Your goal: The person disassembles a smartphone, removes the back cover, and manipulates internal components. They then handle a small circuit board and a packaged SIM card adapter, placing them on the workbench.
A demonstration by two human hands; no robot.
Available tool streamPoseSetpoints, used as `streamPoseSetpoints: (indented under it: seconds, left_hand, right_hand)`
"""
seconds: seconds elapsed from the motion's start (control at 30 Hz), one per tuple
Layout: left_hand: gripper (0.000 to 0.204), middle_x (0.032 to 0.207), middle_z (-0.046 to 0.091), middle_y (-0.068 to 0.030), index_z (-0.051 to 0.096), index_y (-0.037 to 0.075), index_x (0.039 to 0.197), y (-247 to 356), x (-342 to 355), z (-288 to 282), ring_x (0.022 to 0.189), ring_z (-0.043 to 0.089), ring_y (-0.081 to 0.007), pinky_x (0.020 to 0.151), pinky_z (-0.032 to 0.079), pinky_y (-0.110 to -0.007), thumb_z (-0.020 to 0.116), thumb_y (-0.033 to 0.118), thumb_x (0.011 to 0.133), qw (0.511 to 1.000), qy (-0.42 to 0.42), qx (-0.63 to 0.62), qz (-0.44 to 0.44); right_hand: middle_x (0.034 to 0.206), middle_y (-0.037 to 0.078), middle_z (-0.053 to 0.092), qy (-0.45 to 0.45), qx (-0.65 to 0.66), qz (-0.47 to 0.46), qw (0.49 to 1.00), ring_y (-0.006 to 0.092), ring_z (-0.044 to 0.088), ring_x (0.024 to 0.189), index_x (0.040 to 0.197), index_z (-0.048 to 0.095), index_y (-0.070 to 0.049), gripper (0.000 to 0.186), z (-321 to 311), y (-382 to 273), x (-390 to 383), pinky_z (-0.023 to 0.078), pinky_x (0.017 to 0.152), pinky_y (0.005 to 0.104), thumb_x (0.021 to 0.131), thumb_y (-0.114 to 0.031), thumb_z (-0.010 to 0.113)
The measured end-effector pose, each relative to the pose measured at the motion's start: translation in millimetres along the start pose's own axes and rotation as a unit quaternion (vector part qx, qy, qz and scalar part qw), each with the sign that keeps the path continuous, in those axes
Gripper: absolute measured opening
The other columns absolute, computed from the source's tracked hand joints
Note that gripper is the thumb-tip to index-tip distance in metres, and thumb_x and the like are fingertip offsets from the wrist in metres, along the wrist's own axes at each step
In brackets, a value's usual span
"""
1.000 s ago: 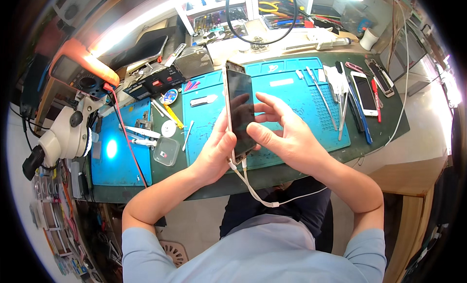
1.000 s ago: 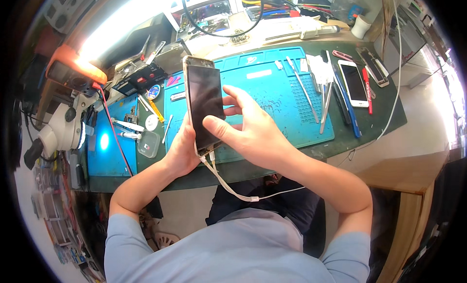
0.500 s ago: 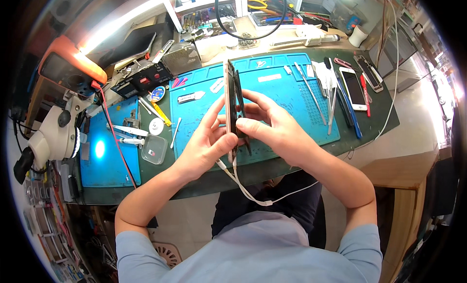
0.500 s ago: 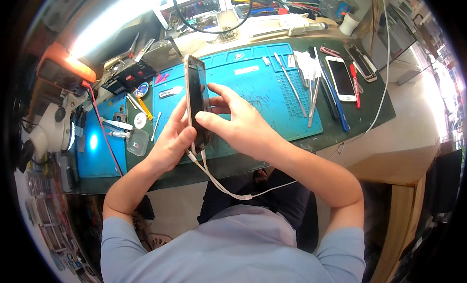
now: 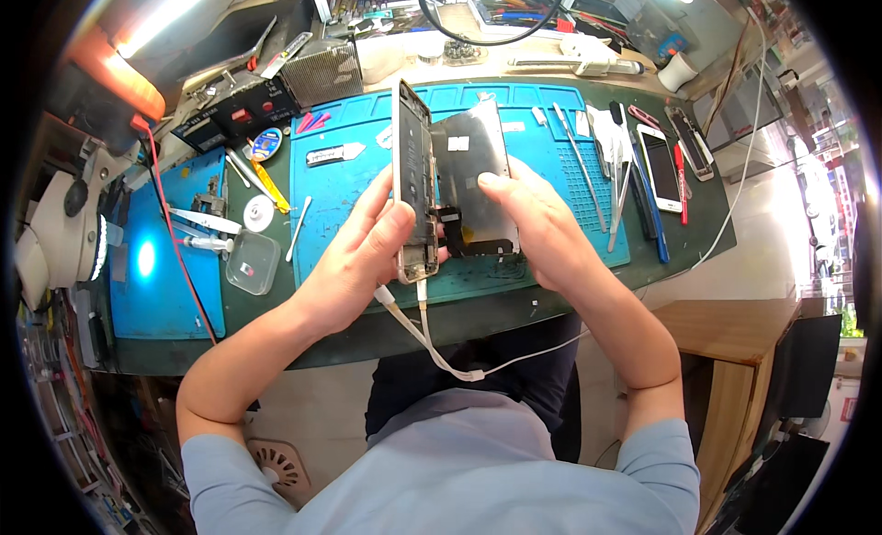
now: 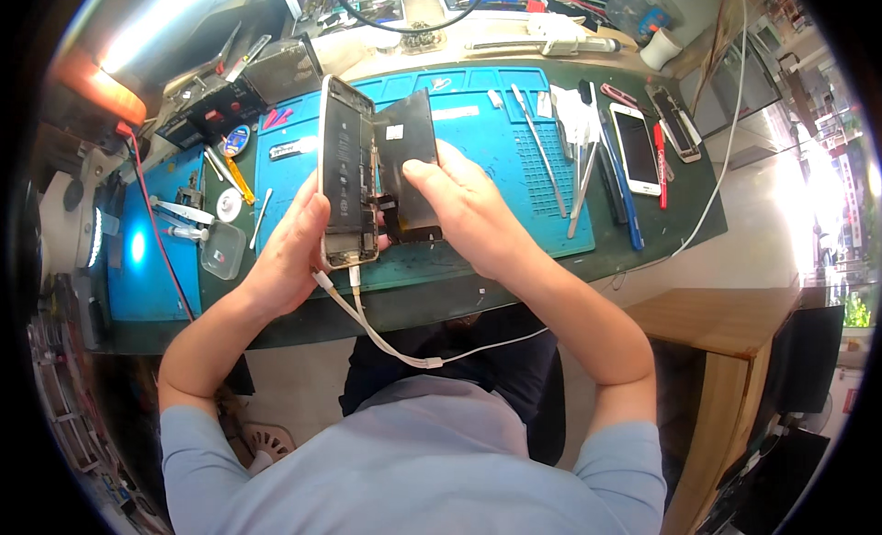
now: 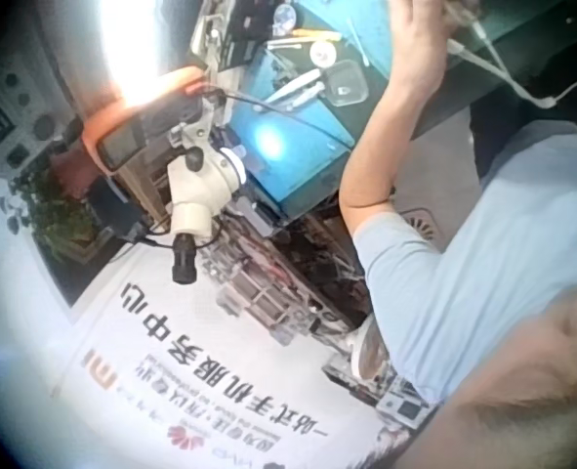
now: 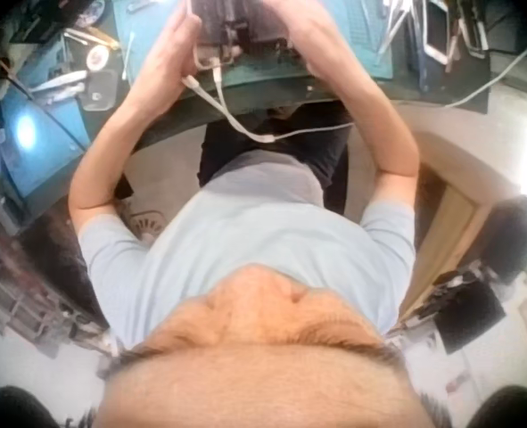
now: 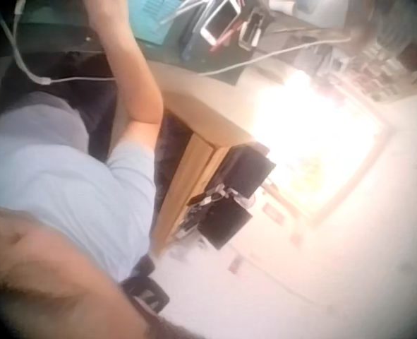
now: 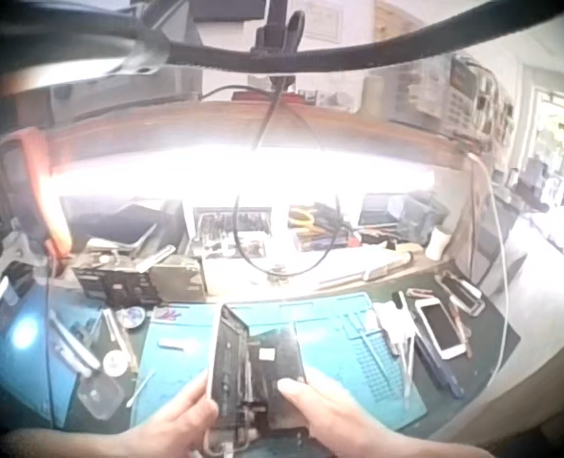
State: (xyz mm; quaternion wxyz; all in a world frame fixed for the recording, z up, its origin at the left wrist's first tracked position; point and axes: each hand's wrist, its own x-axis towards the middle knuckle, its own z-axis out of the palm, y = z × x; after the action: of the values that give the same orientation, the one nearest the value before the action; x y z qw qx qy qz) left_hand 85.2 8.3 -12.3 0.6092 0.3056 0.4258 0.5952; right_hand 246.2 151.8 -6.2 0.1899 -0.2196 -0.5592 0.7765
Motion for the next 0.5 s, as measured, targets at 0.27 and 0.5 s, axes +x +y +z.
streamPoseSetpoints:
  seconds: [0.27, 0.5]
  left_hand:
    - [0.083, 0.129, 0.053, -0.0106, 0.020, 0.011, 0.155, -2.7, 2.4, 2.7, 0.115, 0.059, -0.0190, 0.099, 0.052, -0.040, 0.051, 0.061, 0.096, 0.999, 0.046, 0.006, -0.022]
    - [0.077, 0.126, 0.055, -0.0105, 0.024, 0.010, 0.153, -2.8, 2.5, 2.8, 0.111, 0.062, -0.0193, 0.097, 0.054, -0.038, 0.048, 0.058, 0.098, 0.998, 0.041, -0.026, -0.034]
  right_hand:
    - [0.119, 0.009, 0.063, 0.037, -0.088, -0.002, 0.995, 0.0121, 0.059, 0.104, 0.131, 0.052, 0.004, 0.037, -16.6, 11.2, 0.1, 0.049, 0.091, 0.0284, 0.099, -0.015, 0.054]
    - [0.119, 0.011, 0.063, 0.057, -0.061, -0.023, 0.996, 0.0120, 0.060, 0.103, 0.131, 0.051, 0.006, 0.039, -21.3, 21.0, -5.6, 0.050, 0.089, 0.0282, 0.097, -0.011, 0.060]
